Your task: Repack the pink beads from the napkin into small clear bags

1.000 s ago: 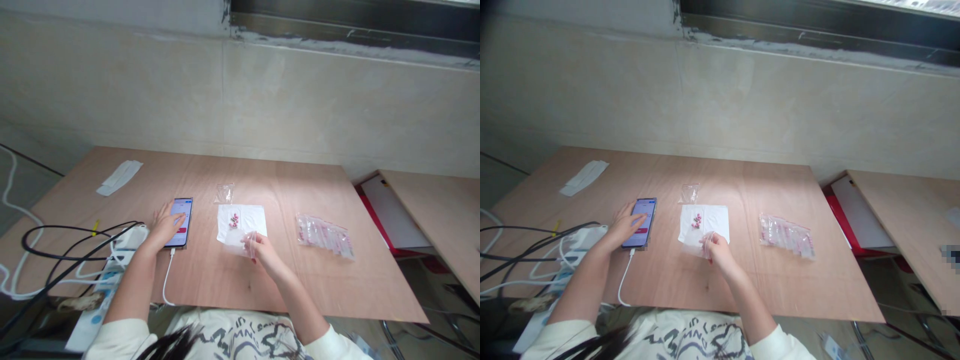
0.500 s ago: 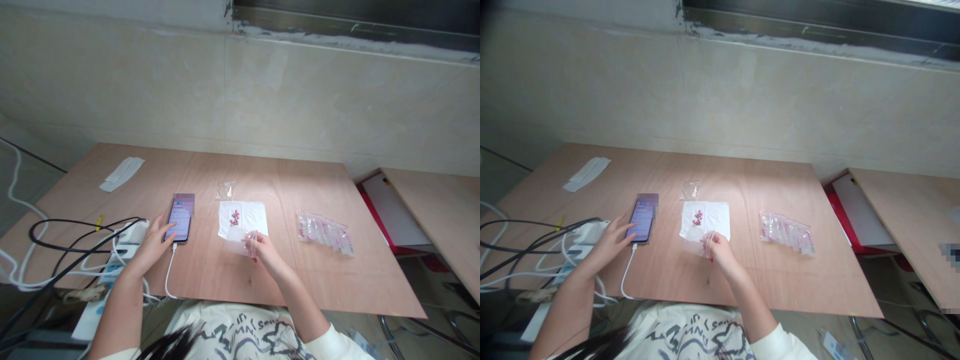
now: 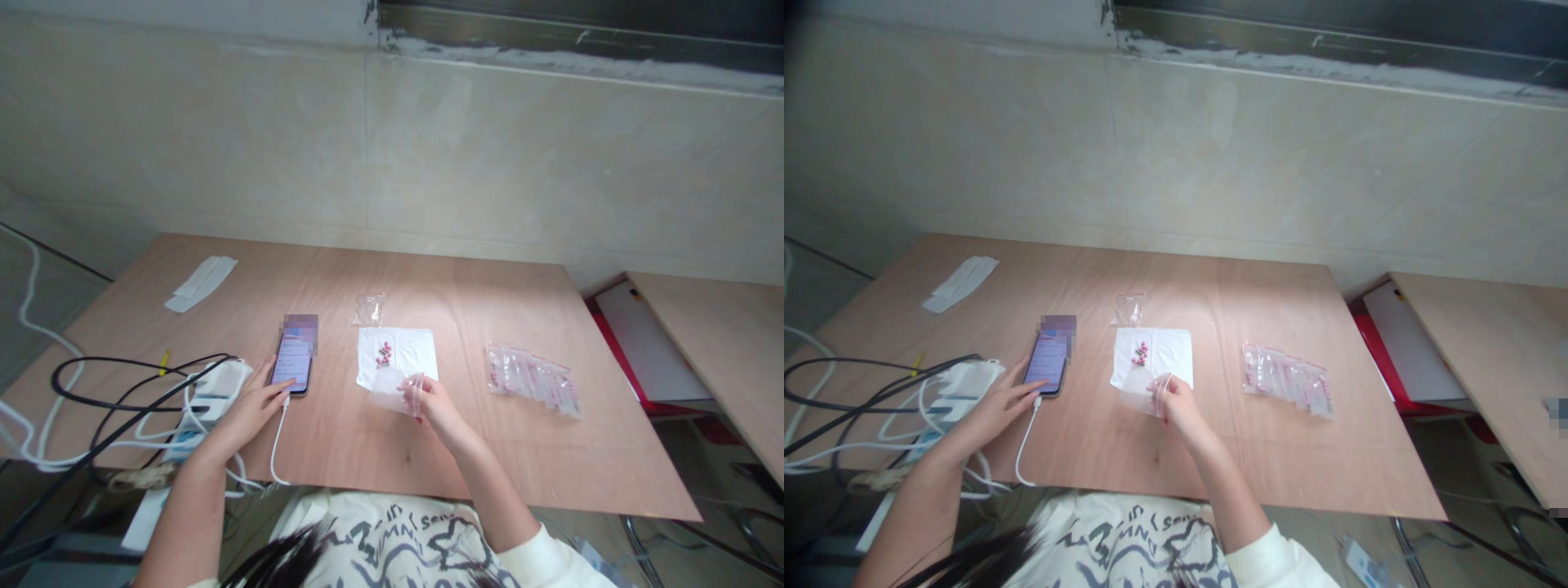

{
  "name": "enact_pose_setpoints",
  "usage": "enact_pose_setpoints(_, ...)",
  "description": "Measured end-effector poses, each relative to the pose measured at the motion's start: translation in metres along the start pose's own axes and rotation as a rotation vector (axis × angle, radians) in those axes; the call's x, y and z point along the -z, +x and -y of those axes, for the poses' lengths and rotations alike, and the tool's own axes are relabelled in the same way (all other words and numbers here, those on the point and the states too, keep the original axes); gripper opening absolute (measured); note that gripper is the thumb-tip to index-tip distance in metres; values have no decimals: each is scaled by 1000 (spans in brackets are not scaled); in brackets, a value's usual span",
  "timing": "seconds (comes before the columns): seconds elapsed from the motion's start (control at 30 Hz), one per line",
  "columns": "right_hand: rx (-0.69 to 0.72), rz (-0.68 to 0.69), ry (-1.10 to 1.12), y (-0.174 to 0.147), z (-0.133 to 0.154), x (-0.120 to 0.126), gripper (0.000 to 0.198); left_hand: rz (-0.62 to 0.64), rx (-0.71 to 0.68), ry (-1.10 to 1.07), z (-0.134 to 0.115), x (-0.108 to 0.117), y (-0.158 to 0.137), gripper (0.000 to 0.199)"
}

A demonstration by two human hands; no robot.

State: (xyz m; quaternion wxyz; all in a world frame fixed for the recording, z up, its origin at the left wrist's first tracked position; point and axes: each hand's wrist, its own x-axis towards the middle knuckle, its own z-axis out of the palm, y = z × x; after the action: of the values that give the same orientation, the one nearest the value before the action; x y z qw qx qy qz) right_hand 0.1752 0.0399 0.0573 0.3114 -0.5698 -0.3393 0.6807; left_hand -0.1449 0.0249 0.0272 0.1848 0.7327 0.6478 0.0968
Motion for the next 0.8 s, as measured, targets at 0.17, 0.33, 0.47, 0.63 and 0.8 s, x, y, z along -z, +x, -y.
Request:
enact_pose_setpoints(0.17, -6, 2, -5, -4, -2, 1, 20, -85, 32, -25, -8, -3, 11, 38)
enact_pose_setpoints(0.33, 6, 4, 1, -6, 0, 1, 20, -106, 97, -37, -8, -8, 25, 38)
enact_pose_setpoints(0.47, 25, -28, -4, -2, 3, 0, 20, -236, 157, -72, -24, 0, 38, 47)
enact_pose_setpoints(0.63, 121, -95, -143, 3, 6, -12, 11, -149, -59, -184, -83, 20, 39, 58)
enact_pose_setpoints(0.8, 274, -136, -397, 6, 10, -30, 7, 136, -329, -326, -139, 10, 29, 70)
